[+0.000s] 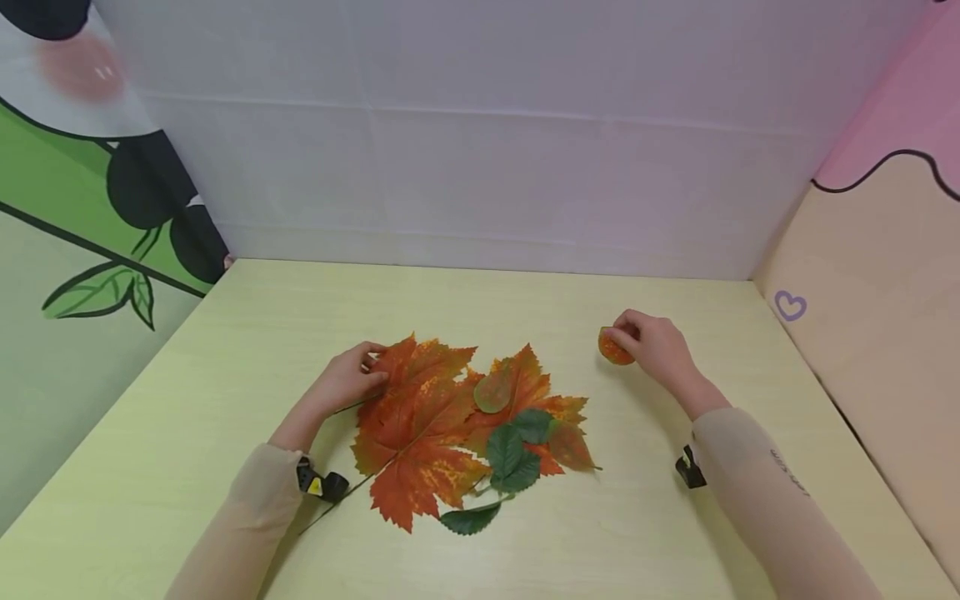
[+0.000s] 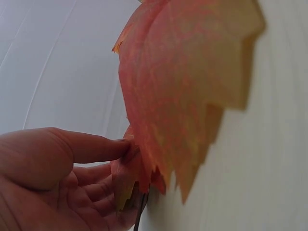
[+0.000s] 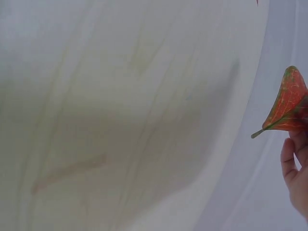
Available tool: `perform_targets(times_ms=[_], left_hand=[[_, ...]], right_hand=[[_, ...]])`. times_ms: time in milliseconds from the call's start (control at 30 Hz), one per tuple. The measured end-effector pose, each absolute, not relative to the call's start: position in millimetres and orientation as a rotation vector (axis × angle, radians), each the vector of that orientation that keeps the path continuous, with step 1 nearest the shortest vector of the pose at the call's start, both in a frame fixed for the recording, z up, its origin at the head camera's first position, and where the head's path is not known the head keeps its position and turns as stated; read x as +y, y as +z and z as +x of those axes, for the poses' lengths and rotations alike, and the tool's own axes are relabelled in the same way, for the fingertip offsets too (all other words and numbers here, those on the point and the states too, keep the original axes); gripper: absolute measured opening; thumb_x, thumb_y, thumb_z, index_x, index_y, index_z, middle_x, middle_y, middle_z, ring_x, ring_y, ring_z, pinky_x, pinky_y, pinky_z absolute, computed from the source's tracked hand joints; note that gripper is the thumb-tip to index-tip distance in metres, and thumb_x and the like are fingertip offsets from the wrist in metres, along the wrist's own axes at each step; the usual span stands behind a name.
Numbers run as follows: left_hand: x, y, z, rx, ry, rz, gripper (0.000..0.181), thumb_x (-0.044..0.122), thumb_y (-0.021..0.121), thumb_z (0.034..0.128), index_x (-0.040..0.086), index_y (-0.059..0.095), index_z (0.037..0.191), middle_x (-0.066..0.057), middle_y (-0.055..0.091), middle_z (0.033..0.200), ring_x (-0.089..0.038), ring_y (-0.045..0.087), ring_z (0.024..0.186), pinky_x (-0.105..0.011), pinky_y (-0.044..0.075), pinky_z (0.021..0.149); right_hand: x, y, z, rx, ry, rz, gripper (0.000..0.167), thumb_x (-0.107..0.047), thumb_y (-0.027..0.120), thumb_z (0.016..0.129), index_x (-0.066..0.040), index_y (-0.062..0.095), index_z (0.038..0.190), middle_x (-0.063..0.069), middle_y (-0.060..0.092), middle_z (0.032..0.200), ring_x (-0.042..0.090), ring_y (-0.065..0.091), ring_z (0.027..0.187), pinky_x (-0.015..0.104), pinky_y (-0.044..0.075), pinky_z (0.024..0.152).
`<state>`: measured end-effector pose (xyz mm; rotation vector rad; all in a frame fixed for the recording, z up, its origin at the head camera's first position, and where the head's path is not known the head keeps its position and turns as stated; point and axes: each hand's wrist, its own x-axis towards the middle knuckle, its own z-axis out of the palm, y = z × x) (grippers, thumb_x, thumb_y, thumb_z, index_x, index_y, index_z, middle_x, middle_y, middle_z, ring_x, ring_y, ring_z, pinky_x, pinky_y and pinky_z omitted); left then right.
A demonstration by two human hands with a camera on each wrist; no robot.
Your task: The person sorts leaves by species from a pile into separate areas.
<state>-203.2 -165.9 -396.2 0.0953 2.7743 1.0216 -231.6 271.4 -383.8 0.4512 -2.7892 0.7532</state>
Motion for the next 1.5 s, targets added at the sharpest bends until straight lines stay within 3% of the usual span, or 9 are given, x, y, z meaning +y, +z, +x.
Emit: perform_targets(times_ms=[333,900,1200,1500], left_hand=[[-166.4,-397.4,-203.8,2.766,1.025,0.081,0.043,0.014,0.057,0.0877,0.002,0.046,0.127,-0.017,0.059,0.105,-0.023,0.056,0.082,-0.032,0.048,0.07],[-166.4,-397.8,-204.5,2.762,1.015,0.085,0.042,0.015,0.057,0.0879,0.002,0.047,0.127,-0.017,0.059,0.103,-0.023,0.056,0.081,-0.03,0.048,0.069],[-166.7,-397.4,-202.3,2.75,1.025,0.079,0.042,0.014,0.056,0.0881,0.002,0.047,0.126,-0.017,0.059,0.103,-0.022,0.056,0.081,-0.03,0.048,0.068],[-167.1,-395.5,-201.0,2.752,1.024,0.091,0.041,0.014,0.056,0.0884,0.002,0.047,0.126,-0.017,0.059,0.103,-0.022,0.056,0.081,-0.031,0.048,0.069]], right_hand=[[293.0,-386.6,-243.1,-2.852,0.729,0.316,0.031,-0.032,0.042,0.096,-0.005,0.057,0.094,0.014,0.062,0.08,0.023,0.05,0.062,0.032,0.04,0.057],[329.3,-387.2,-255.1,-2.924,0.829,0.071,0.043,-0.039,0.047,0.092,0.0,0.058,0.103,0.022,0.06,0.092,0.029,0.05,0.078,0.028,0.041,0.06],[344.5,-385.9,-262.3,-2.975,0.803,-0.01,0.046,-0.041,0.049,0.091,0.003,0.058,0.103,0.024,0.058,0.096,0.033,0.048,0.083,0.032,0.038,0.064],[361.1,-388.0,-272.1,-3.029,0.697,-0.171,0.053,-0.049,0.045,0.09,0.001,0.055,0.109,0.026,0.056,0.103,0.038,0.051,0.084,0.034,0.038,0.058]])
